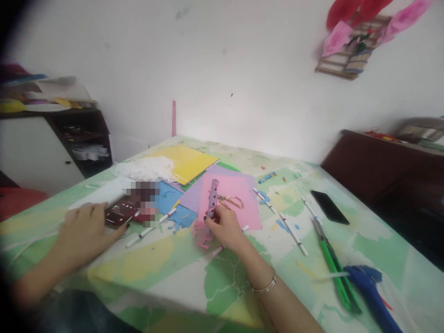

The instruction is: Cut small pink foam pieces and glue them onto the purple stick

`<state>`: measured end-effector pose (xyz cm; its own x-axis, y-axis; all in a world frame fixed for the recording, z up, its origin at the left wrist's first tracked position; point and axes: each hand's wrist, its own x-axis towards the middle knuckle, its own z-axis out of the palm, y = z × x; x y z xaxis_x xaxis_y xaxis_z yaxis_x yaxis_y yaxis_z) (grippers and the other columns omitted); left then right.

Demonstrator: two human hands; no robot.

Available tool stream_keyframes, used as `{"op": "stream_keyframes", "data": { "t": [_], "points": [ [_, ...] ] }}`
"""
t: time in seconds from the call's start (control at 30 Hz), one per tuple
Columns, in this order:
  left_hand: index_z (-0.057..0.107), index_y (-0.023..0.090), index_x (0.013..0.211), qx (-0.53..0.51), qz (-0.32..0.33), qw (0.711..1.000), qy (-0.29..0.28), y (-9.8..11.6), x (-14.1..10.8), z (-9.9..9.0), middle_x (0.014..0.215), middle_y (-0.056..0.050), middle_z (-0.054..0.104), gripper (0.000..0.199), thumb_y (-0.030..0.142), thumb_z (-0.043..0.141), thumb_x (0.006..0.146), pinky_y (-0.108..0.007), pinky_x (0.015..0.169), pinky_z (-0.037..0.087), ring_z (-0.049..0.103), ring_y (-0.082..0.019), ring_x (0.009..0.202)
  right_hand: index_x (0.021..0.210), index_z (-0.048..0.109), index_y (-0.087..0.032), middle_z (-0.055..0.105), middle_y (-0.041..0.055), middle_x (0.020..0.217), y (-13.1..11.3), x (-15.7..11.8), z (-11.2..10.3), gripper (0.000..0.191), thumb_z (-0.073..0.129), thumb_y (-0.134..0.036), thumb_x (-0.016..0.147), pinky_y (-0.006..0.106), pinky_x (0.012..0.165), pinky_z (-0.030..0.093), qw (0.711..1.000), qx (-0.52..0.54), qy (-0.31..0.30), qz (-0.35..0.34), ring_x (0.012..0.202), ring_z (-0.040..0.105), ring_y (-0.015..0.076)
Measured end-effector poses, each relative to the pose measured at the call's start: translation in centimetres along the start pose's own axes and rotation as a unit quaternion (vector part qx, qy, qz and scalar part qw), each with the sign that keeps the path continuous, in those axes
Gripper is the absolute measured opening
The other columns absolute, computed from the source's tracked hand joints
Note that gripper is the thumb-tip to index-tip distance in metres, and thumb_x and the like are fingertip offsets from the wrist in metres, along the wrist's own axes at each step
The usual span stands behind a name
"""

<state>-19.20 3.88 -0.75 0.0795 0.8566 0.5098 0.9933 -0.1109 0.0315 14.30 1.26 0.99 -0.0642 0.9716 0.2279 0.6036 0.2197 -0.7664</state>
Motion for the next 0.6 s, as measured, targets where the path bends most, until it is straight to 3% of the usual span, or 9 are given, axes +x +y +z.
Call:
{"op": "stream_keyframes", "data": {
  "t": [0.13, 0.33, 0.47, 0.6],
  "points": [
    [0.051, 0.015, 0.097, 0.023, 0.010, 0.998, -0.060, 0.4, 0.9, 0.2, 0.092, -0.018, 0.061, 0.041, 0.049, 0.051, 0.074, -0.050, 0.075, 0.042, 0.052, -0.043, 0.094, 0.079, 0.063, -0.016, 0.057, -0.0007, 0.066, -0.1, 0.1, -0.2, 0.012, 0.052, -0.021, 0.075, 0.023, 0.053, 0.039, 1.000, 0.009, 0.005, 0.003, 0.059, 0.051, 0.0125],
    [0.053, 0.004, 0.107, 0.040, -0.035, 0.986, -0.157, 3.1, 3.0, -0.6, 0.102, -0.029, 0.059, 0.055, 0.049, 0.041, 0.077, -0.050, 0.077, 0.042, 0.053, -0.046, 0.099, 0.077, 0.062, -0.016, 0.054, -0.0015, 0.064, 0.0, 0.3, -0.4, 0.011, 0.053, -0.023, 0.074, 0.023, 0.050, 0.037, 1.000, 0.006, 0.029, 0.006, 0.055, 0.050, 0.0120],
    [0.050, 0.001, 0.111, 0.025, -0.105, 0.968, -0.227, 3.4, 4.6, -1.2, 0.105, -0.032, 0.057, 0.071, 0.057, 0.051, 0.067, -0.048, 0.076, 0.042, 0.054, -0.048, 0.100, 0.076, 0.061, -0.016, 0.052, -0.0019, 0.063, 0.1, 0.4, -0.6, 0.013, 0.054, -0.026, 0.074, 0.023, 0.049, 0.037, 1.000, 0.007, 0.028, 0.008, 0.054, 0.050, 0.0121],
    [0.049, 0.003, 0.112, -0.068, -0.148, 0.958, -0.236, 2.6, 5.4, -0.7, 0.094, -0.025, 0.062, 0.085, 0.058, 0.067, 0.049, -0.047, 0.073, 0.044, 0.058, -0.047, 0.095, 0.077, 0.062, -0.016, 0.053, -0.0014, 0.064, 0.4, 0.5, -0.6, 0.015, 0.053, -0.029, 0.074, 0.024, 0.049, 0.038, 1.000, 0.011, 0.026, 0.009, 0.054, 0.051, 0.0124]
  ]
}}
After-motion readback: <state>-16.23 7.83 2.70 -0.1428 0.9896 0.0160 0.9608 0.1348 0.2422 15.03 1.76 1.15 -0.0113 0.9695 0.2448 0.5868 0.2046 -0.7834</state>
